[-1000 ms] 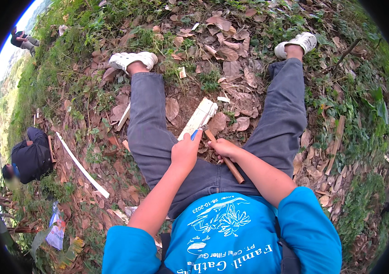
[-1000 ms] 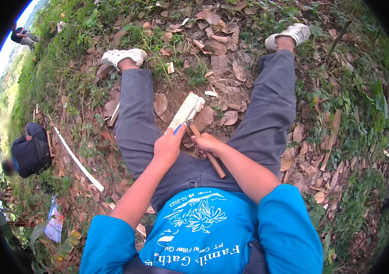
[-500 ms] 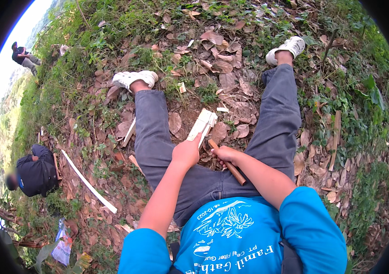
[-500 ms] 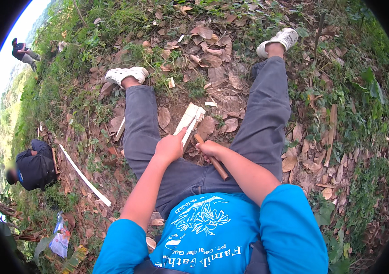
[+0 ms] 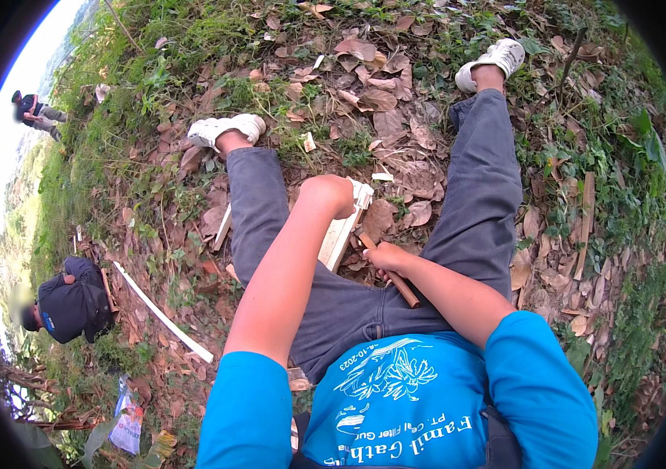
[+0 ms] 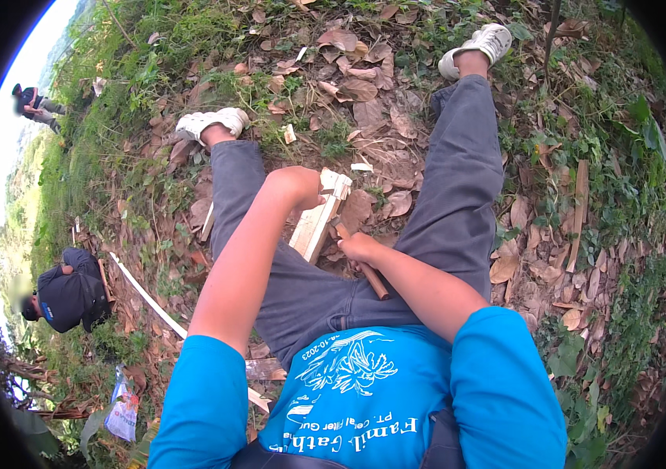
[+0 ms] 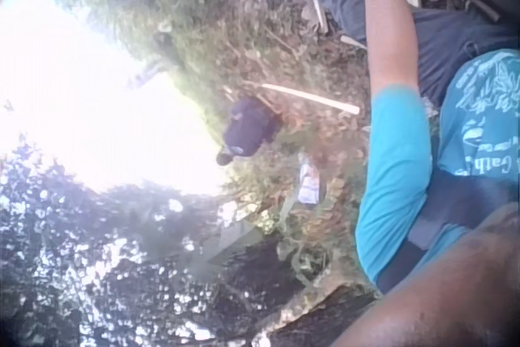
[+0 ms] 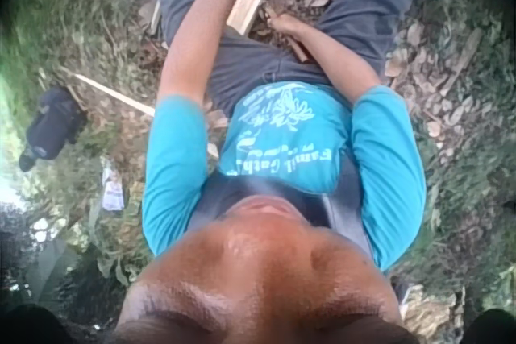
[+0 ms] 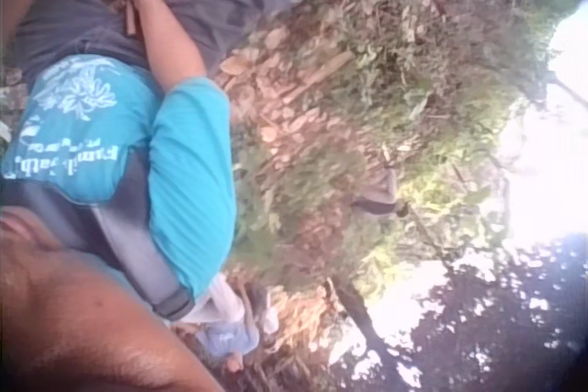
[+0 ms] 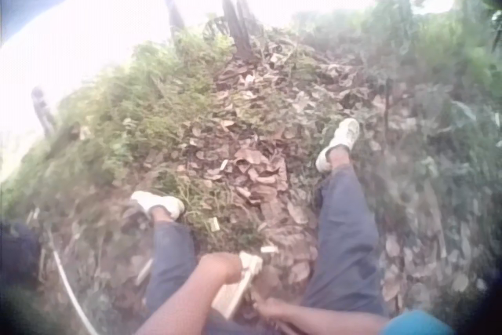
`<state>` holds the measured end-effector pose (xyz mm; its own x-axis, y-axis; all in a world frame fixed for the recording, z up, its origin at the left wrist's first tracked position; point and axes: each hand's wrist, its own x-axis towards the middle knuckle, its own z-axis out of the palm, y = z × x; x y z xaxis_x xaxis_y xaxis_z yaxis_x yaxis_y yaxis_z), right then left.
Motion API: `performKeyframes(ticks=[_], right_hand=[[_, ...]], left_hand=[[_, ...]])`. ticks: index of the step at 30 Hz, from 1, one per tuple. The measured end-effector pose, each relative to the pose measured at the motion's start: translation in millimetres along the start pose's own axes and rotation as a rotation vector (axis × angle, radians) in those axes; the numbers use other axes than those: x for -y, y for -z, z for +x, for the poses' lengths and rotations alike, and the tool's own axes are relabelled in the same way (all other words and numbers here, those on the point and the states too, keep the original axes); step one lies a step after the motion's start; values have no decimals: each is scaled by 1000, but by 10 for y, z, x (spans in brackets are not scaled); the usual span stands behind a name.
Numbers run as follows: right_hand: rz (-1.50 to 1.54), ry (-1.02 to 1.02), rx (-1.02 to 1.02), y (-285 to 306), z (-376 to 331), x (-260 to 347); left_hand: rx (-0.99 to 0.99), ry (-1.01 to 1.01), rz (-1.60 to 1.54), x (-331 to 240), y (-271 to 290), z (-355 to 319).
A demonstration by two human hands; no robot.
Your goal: The person sits on the ground and uses a chisel and hammer to carve a small piece of wood. They repeatedly strike the chisel to remove wood shavings and shape the block.
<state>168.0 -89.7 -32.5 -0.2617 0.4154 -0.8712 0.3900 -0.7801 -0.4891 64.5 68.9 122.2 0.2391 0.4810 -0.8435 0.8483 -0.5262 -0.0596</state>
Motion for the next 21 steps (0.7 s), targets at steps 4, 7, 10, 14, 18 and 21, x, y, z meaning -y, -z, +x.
performKeyframes(ticks=[4,7,10,14,18,21], right_hand=[[-12,27,23,76,18,-19],[-59,50,42,130,-12,-1],[-38,84,36,157,-54,8],[-83,188,3,204,-160,23],[-85,324,26,204,-420,180],[-199,437,-41,72,-155,101]], left_hand=[[2,-36,86,-33,342,100],[41,-4,145,-41,548,233],[53,26,182,3,643,346],[-4,-32,233,146,551,412],[-143,-58,331,-1,424,160],[-185,-81,372,-258,340,135]])
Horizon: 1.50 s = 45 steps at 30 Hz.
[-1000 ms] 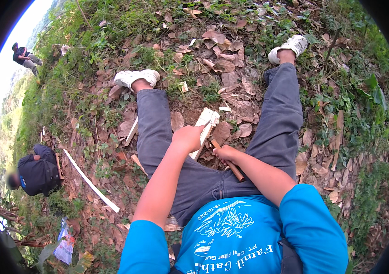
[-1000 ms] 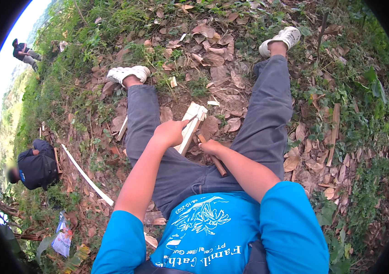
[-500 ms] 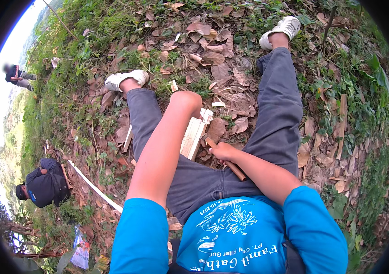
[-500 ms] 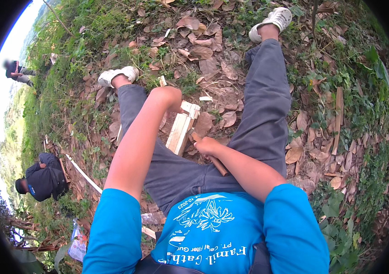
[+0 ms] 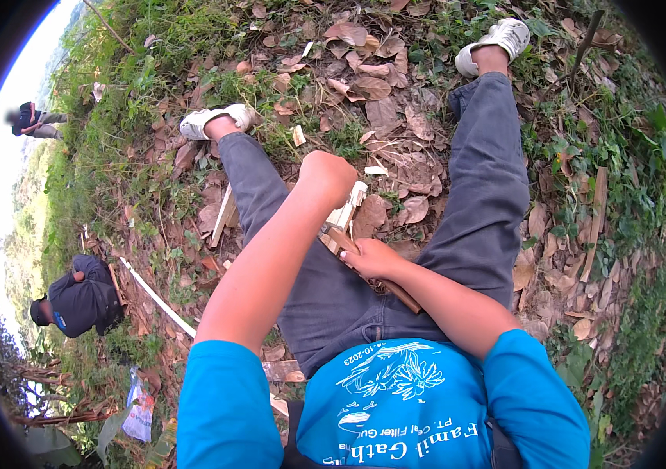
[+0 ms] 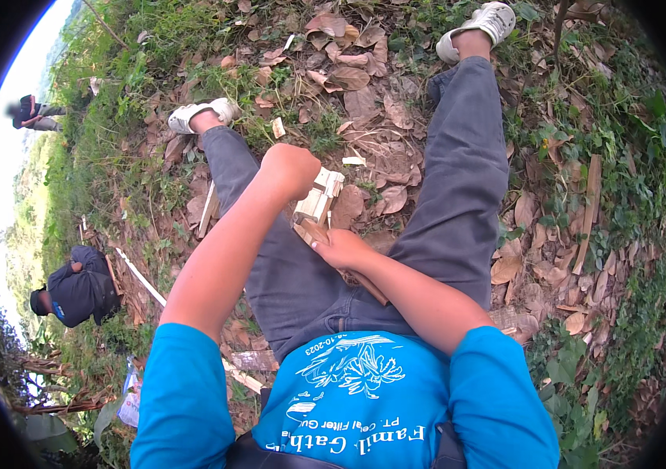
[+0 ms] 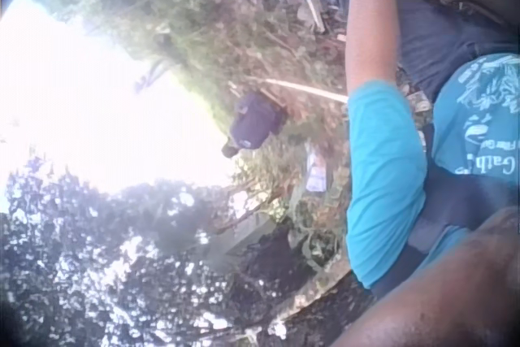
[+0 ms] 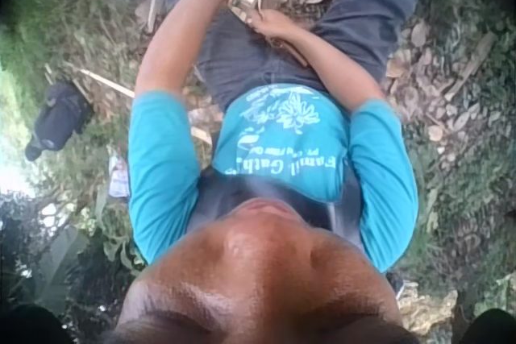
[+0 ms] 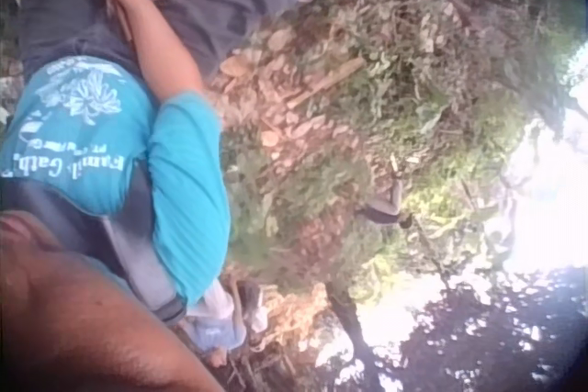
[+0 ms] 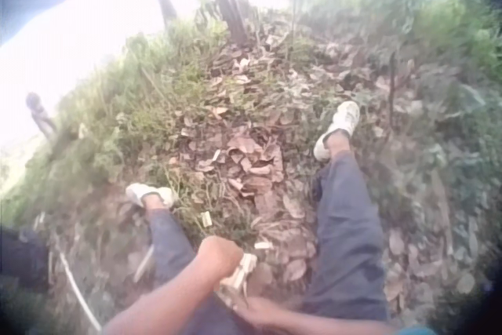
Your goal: The person sits on the ground and uses a chisel and hammer to carve a small piece of wood. They repeatedly strike the chisel to remove wood shavings and shape the block.
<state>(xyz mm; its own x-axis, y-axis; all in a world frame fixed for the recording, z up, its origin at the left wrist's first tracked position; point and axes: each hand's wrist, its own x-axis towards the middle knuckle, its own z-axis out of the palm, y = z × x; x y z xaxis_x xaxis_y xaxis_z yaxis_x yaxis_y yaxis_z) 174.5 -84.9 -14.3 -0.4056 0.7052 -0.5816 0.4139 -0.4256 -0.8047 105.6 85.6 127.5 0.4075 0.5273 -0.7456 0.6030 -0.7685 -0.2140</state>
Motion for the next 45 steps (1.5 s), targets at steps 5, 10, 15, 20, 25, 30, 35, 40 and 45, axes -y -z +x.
performKeyframes(ticks=[5,10,15,20,25,30,35,40,45], right_hand=[[-49,6,-43,-89,92,-78],[39,-28,33,-76,123,-91],[90,-68,46,19,33,66],[83,-2,23,-21,93,-36],[98,-108,68,79,13,54],[160,-288,125,100,-38,205],[222,-255,144,71,-1,134],[342,-184,22,8,29,17],[527,66,-66,15,11,-154]], left_hand=[[-3,-7,26,18,-39,-24],[-61,-21,90,-54,-147,-104],[-143,-48,23,159,-369,-211],[-160,-45,-38,376,-612,-250],[-248,-86,-226,650,-1071,-242],[-372,-57,-524,735,-1782,-302],[-496,-39,-614,681,-1810,-361],[-648,141,-916,12,-1506,-800],[-937,163,-1187,-652,-1404,-1079]])
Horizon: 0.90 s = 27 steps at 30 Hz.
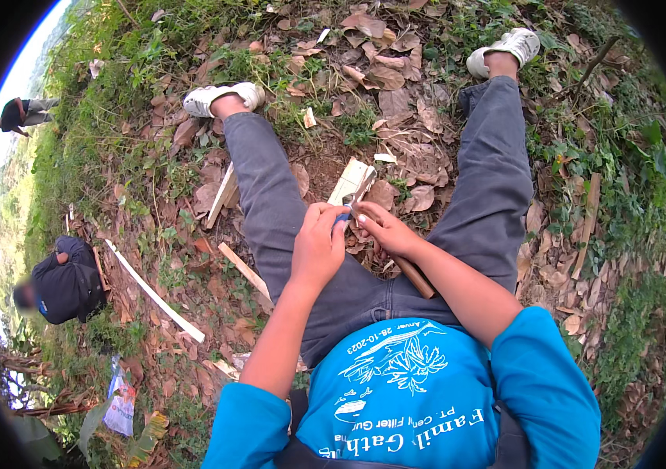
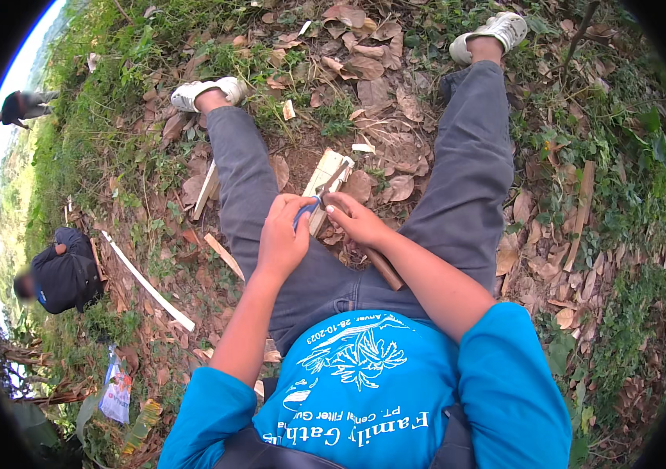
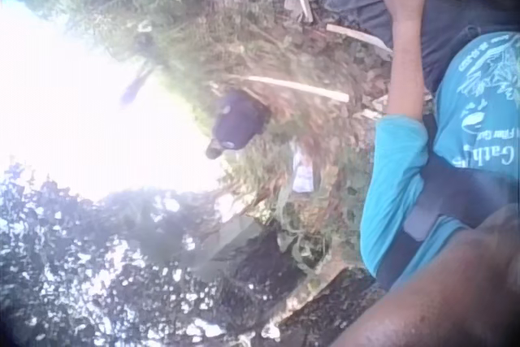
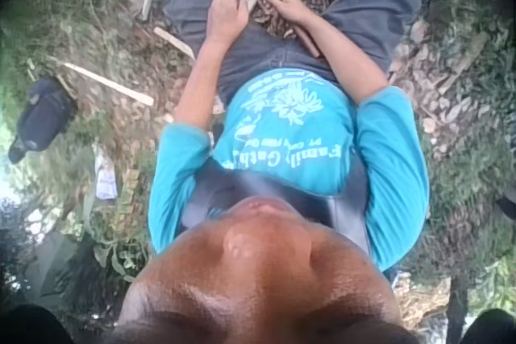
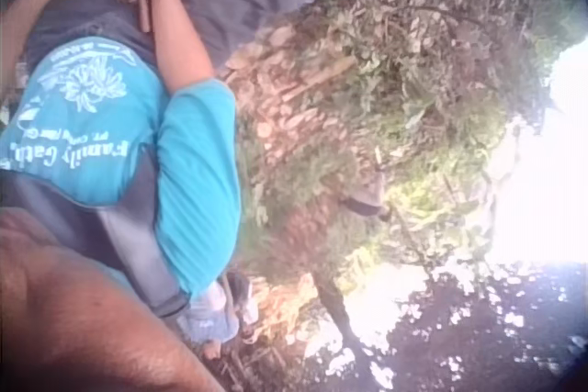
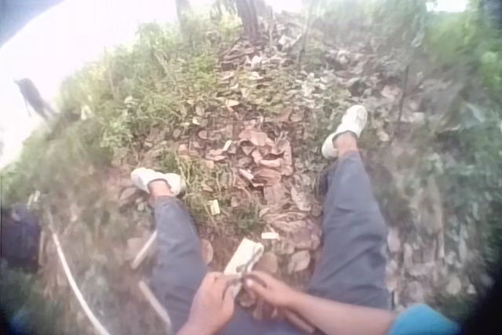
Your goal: The person sits on the ground and uses a chisel and hammer to carve a small piece of wood. They repeatedly strike the chisel to remove wood shavings and shape the block.
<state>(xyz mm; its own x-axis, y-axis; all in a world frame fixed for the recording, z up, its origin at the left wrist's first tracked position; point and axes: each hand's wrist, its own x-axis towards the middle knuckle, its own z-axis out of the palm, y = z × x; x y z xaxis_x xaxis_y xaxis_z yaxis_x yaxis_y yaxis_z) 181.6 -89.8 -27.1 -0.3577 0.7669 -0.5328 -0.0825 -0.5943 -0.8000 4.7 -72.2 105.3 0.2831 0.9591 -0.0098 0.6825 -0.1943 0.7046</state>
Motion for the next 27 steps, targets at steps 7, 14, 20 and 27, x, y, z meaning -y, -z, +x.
performKeyframes(ticks=[7,14,20,27], right_hand=[[294,-137,122,115,-203,98],[-92,25,-233,208,-190,-71],[-214,-20,-268,404,163,-270],[-334,-128,-241,453,-32,-181]], left_hand=[[69,-24,-104,-501,-213,-416],[-119,-472,-138,-1354,1001,-319],[-588,-941,-445,-2049,1949,-932],[-651,-1095,-500,-2170,1973,-1156]])
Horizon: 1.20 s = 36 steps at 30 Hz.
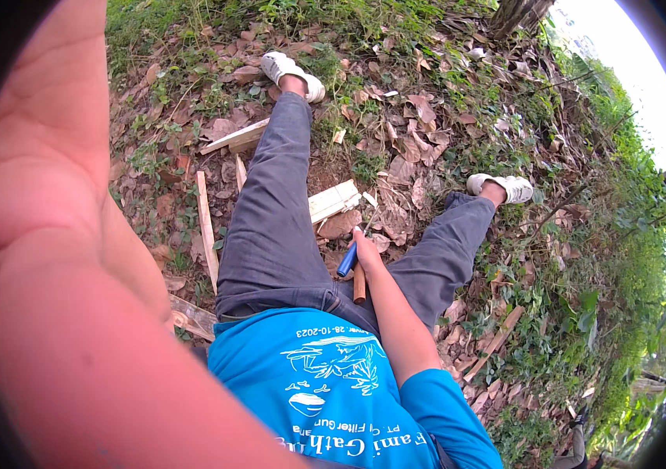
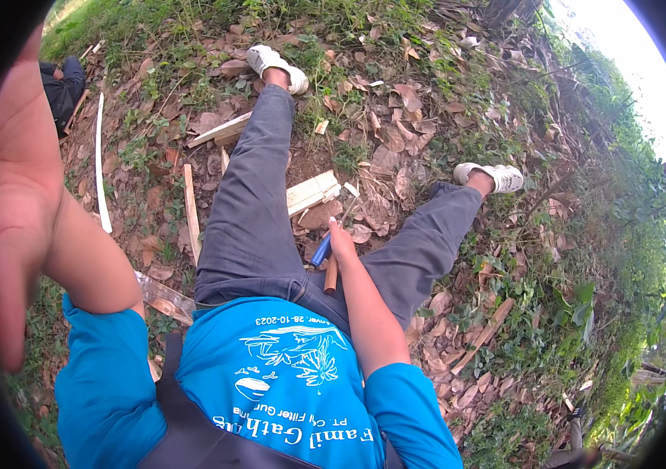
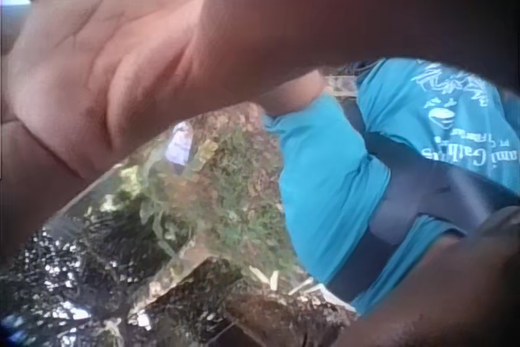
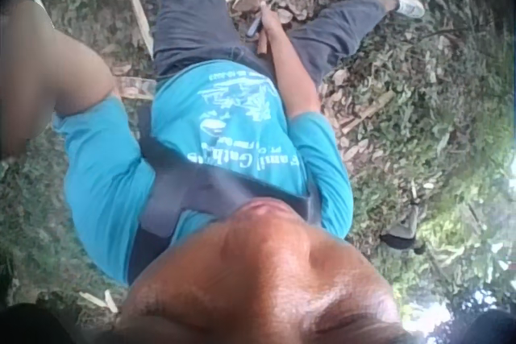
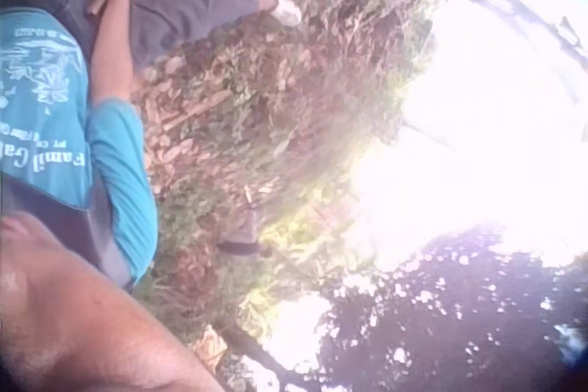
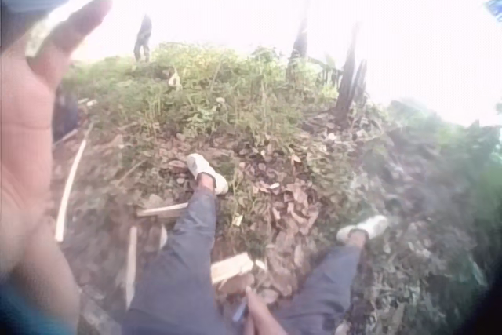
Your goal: The person sits on the ground and uses a chisel and hammer to carve a small piece of wood. They repeatedly strike the chisel to remove wood shavings and shape the block.
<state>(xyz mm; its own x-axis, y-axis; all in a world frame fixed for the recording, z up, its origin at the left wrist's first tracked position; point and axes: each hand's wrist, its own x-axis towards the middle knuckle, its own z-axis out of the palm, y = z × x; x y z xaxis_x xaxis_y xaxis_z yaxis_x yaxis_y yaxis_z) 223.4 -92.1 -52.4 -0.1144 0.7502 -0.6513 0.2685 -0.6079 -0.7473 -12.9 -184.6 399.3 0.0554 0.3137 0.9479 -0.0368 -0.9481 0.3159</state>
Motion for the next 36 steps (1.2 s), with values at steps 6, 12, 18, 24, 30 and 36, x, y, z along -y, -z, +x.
performKeyframes(ticks=[6,12,18,24,30,36], right_hand=[[-49,9,17,-45,-35,34],[-83,20,68,-167,-41,45],[-62,-47,49,-110,7,-5],[-1,-29,32,-1,-22,10],[317,-46,67,-133,-58,191],[571,-143,111,-106,-129,257]], left_hand=[[-21,-47,19,-77,125,93],[-76,-80,98,-124,573,317],[-67,-84,100,126,822,598],[21,114,39,825,611,299],[619,940,373,1458,-148,-1692],[861,996,236,1572,-567,-2753]])
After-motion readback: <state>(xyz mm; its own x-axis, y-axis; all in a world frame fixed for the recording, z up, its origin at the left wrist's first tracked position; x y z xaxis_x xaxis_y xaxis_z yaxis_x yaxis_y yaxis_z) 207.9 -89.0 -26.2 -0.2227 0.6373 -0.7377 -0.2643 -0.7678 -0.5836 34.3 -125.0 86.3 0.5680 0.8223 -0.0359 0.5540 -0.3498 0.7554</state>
